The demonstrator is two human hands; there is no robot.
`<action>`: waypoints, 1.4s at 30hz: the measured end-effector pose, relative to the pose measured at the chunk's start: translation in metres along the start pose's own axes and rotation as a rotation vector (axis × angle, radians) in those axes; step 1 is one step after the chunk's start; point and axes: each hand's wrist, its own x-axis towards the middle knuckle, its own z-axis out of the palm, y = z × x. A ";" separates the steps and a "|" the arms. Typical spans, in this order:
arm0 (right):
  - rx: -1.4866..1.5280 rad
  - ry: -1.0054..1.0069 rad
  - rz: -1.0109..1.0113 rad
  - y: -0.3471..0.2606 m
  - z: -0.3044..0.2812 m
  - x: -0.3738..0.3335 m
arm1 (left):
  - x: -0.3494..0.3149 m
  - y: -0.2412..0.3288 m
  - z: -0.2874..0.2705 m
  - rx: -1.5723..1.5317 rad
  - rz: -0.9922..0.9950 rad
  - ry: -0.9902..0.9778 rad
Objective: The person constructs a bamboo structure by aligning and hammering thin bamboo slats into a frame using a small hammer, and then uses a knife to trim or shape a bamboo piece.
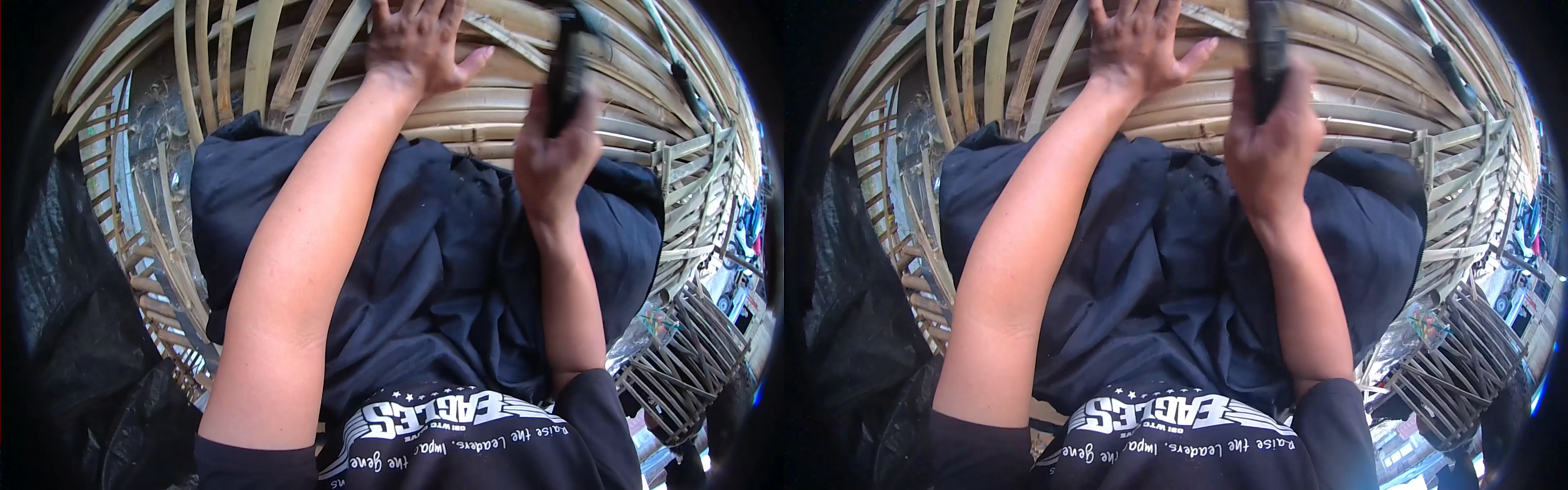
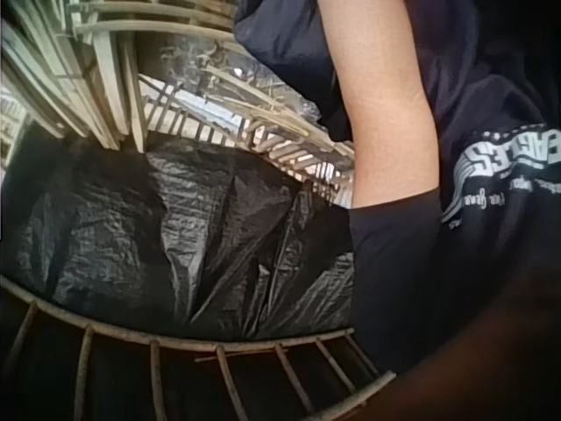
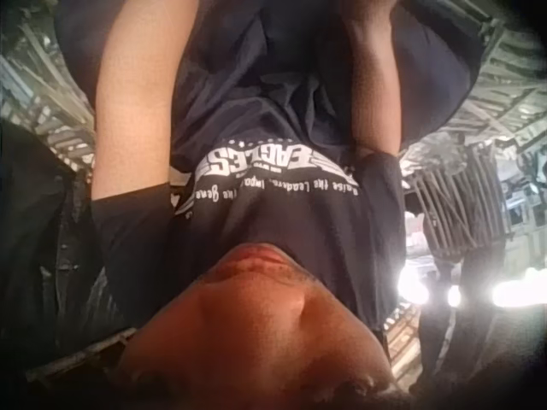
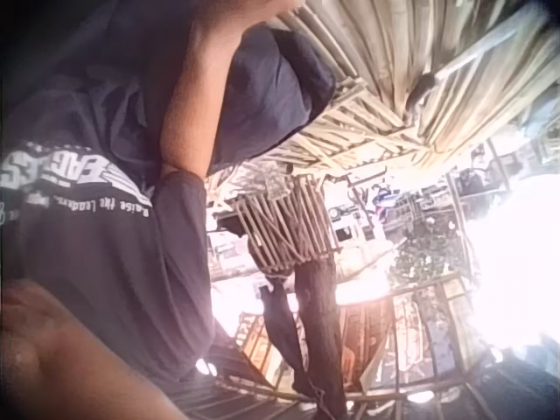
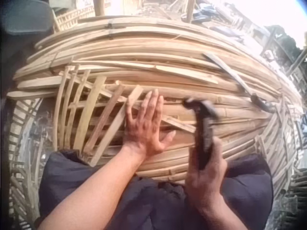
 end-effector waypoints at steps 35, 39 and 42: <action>-0.044 -0.065 -0.035 0.005 0.006 -0.006 | -0.006 -0.003 -0.001 0.020 0.005 -0.027; -0.265 -0.320 -0.034 0.017 0.012 0.003 | -0.007 -0.003 -0.004 -0.032 0.002 -0.028; -0.031 -0.137 -0.121 0.007 0.006 -0.008 | -0.007 0.004 -0.004 -0.067 -0.003 -0.013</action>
